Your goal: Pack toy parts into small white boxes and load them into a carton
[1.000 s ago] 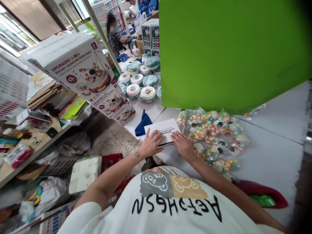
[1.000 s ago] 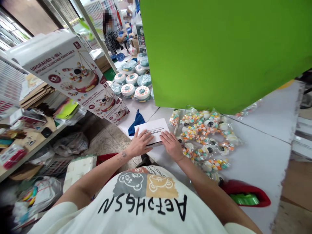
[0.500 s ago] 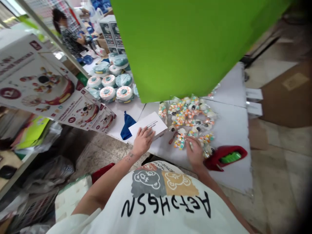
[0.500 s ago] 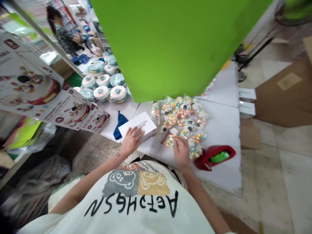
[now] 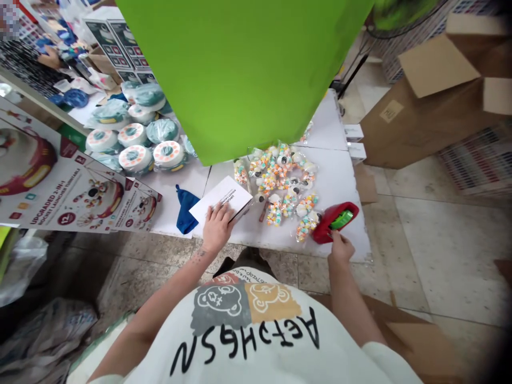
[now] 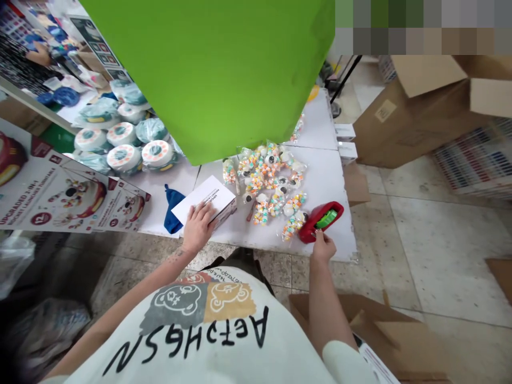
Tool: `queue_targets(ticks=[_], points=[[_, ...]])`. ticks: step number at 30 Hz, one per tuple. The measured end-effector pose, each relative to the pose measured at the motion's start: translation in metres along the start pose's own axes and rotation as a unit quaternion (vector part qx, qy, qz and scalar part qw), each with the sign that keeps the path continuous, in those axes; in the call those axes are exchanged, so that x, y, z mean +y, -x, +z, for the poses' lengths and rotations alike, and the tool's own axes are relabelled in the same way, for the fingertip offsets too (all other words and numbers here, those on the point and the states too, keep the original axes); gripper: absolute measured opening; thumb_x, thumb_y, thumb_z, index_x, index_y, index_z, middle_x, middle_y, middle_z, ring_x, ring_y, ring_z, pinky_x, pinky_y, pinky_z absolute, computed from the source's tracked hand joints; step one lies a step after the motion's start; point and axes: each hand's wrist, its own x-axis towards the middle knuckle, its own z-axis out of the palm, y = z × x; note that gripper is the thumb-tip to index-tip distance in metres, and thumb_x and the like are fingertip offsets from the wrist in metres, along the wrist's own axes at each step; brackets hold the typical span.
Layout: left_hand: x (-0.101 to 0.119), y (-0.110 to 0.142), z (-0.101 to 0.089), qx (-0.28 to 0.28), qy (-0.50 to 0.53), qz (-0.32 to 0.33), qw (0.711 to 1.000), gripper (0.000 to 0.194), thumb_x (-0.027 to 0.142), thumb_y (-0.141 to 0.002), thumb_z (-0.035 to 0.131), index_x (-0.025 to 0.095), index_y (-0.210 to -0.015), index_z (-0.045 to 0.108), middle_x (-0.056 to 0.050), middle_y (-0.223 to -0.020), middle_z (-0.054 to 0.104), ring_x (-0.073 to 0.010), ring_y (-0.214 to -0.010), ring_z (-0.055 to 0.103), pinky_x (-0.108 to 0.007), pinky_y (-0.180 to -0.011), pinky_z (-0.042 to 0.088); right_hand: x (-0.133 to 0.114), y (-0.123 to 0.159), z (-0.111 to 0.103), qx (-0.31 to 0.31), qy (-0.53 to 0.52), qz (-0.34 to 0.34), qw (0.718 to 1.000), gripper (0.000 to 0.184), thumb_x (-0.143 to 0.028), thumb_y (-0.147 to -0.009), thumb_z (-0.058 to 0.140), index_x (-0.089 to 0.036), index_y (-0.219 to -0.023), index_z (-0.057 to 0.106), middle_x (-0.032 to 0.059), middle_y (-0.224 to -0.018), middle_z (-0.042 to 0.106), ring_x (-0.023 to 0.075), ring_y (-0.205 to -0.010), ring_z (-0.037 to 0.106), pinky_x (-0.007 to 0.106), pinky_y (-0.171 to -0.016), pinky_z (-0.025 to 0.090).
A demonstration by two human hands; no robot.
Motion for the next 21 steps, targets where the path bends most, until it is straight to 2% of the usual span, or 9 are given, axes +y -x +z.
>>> queue_targets(ticks=[4,7,10,12,16,19,21], points=[[0.000,0.000,0.000,0.002,-0.001,0.003,1.000,0.036,0.039,-0.099,0.046,0.021,-0.123,0.065,-0.012,-0.143,0.056,-0.0322,-0.142,0.040,-0.056,-0.121,0.019,-0.003,-0.002,0.004,0.017,-0.004,0.028,0.999,0.026,-0.037,-0.058,0.073,-0.016,-0.064,0.059,0.0012,-0.061,0.059,0.0228,-0.074,0.061,0.034,-0.065,0.053],[0.000,-0.001,-0.001,-0.003,0.004,0.003,1.000,0.035,0.039,-0.098,0.046,0.022,-0.122,0.065,-0.012,-0.143,0.056,-0.0324,-0.142,0.039,-0.057,-0.121,0.020,-0.006,0.003,0.004,0.034,-0.022,0.017,0.999,0.024,-0.037,-0.062,0.070,-0.016,-0.070,0.060,0.0027,-0.069,0.064,0.0222,-0.078,0.062,0.033,-0.067,0.054],[0.000,-0.001,0.000,0.001,0.001,-0.001,1.000,0.035,0.041,-0.097,0.048,0.021,-0.121,0.066,-0.012,-0.142,0.056,-0.0329,-0.141,0.041,-0.056,-0.121,0.021,0.000,0.020,-0.002,0.050,-0.042,0.000,0.998,0.028,-0.042,-0.067,0.066,-0.017,-0.078,0.060,0.0057,-0.081,0.067,0.0229,-0.085,0.062,0.033,-0.069,0.055],[0.000,-0.002,0.001,0.010,0.000,-0.002,1.000,0.035,0.042,-0.097,0.050,0.022,-0.119,0.067,-0.012,-0.141,0.058,-0.0326,-0.141,0.042,-0.056,-0.121,0.021,0.010,0.037,-0.006,0.044,-0.050,0.004,0.998,0.031,-0.047,-0.069,0.064,-0.018,-0.078,0.056,0.0056,-0.079,0.065,0.0224,-0.083,0.062,0.033,-0.068,0.056],[0.001,-0.002,0.001,0.016,0.002,-0.003,1.000,0.032,0.039,-0.098,0.048,0.023,-0.118,0.067,-0.011,-0.139,0.059,-0.0318,-0.140,0.043,-0.056,-0.120,0.021,0.030,0.058,-0.008,-0.024,-0.061,0.029,0.997,0.031,-0.050,-0.071,0.060,-0.023,-0.075,0.046,0.0003,-0.067,0.057,0.0179,-0.068,0.061,0.033,-0.061,0.056],[0.002,-0.003,-0.001,0.000,0.005,-0.011,1.000,0.031,0.033,-0.098,0.046,0.022,-0.119,0.067,-0.011,-0.139,0.059,-0.0312,-0.140,0.042,-0.055,-0.121,0.021,0.031,0.053,-0.008,-0.080,-0.055,0.022,0.995,0.029,-0.047,-0.073,0.058,-0.025,-0.072,0.039,-0.0004,-0.063,0.054,0.0177,-0.063,0.059,0.035,-0.061,0.056],[0.003,-0.004,-0.001,-0.010,0.006,-0.014,1.000,0.032,0.031,-0.098,0.045,0.021,-0.119,0.066,-0.012,-0.139,0.059,-0.0311,-0.140,0.042,-0.056,-0.121,0.020,0.025,0.045,-0.013,-0.129,-0.045,-0.006,0.991,0.030,-0.047,-0.075,0.058,-0.026,-0.071,0.037,0.0002,-0.061,0.051,0.0194,-0.063,0.057,0.037,-0.061,0.055]])
